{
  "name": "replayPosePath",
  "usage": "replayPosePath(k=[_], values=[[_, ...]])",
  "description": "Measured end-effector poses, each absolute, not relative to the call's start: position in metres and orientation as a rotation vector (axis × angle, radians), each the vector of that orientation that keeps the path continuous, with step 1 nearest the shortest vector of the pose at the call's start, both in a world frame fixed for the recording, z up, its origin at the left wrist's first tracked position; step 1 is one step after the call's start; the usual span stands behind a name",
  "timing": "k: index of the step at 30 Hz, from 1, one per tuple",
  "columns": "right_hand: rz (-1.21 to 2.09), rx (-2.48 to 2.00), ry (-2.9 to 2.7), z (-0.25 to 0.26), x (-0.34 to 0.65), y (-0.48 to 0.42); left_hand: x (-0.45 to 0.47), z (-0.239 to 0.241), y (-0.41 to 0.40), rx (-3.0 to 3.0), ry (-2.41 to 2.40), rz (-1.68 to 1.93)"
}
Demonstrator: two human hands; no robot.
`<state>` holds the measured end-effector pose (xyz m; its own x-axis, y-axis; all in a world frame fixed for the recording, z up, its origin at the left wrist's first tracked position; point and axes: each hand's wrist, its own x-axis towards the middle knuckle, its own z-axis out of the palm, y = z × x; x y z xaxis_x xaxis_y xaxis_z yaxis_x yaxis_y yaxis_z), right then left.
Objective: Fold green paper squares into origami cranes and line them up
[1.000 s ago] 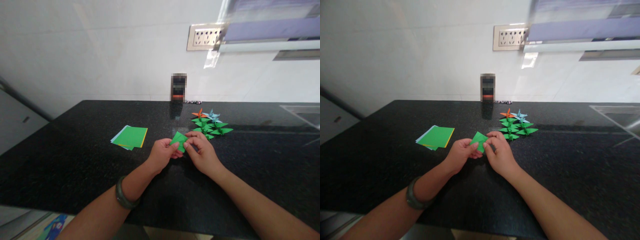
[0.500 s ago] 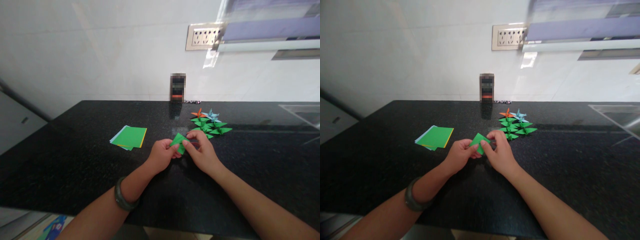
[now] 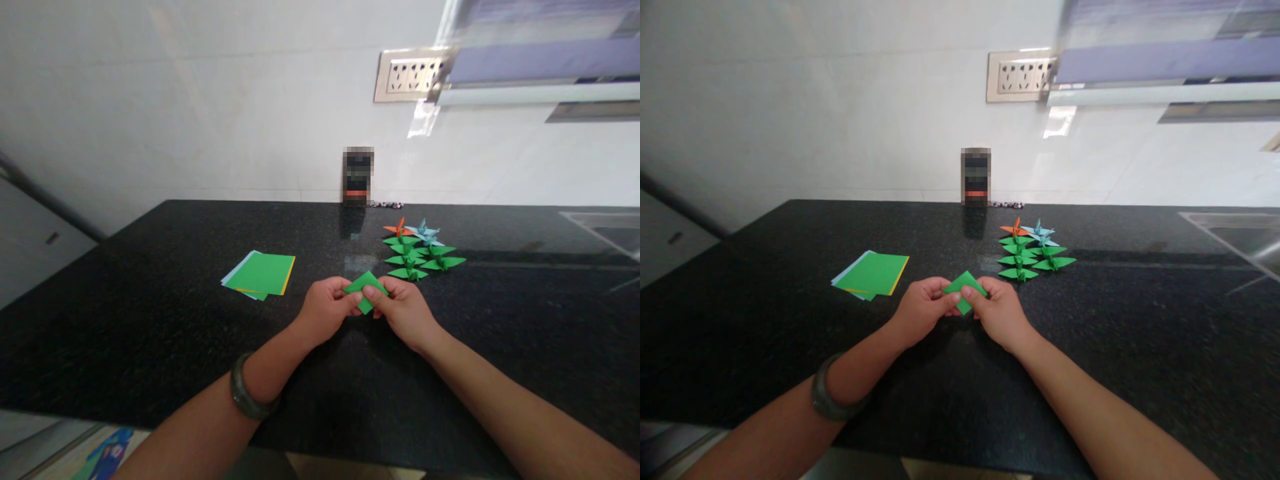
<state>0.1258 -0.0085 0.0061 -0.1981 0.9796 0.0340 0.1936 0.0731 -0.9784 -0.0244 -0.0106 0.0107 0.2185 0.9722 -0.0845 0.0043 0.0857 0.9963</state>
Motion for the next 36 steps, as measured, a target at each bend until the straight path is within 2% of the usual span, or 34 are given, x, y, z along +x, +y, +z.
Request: replayPosePath(k=[12,17,21,26,36], values=[[1.167,-1.205,-1.514,0.006,0.123,-0.012,-0.025,0.012,-0.012,1.294,1.109,1.064],[1.199,-1.209,-1.467,0.008,0.126,-0.01,-0.024,0.012,-0.012,1.184,1.063,0.985],[1.213,-1.239,-1.46,0.009,0.127,-0.01,-0.026,0.01,-0.009,1.383,1.126,1.056],[1.291,-1.271,-1.482,0.012,0.126,-0.011,-0.03,0.009,-0.009,1.557,1.194,1.085],[1.452,-1.192,-1.479,0.019,0.131,-0.009,-0.029,0.009,-0.009,1.388,1.119,1.155]])
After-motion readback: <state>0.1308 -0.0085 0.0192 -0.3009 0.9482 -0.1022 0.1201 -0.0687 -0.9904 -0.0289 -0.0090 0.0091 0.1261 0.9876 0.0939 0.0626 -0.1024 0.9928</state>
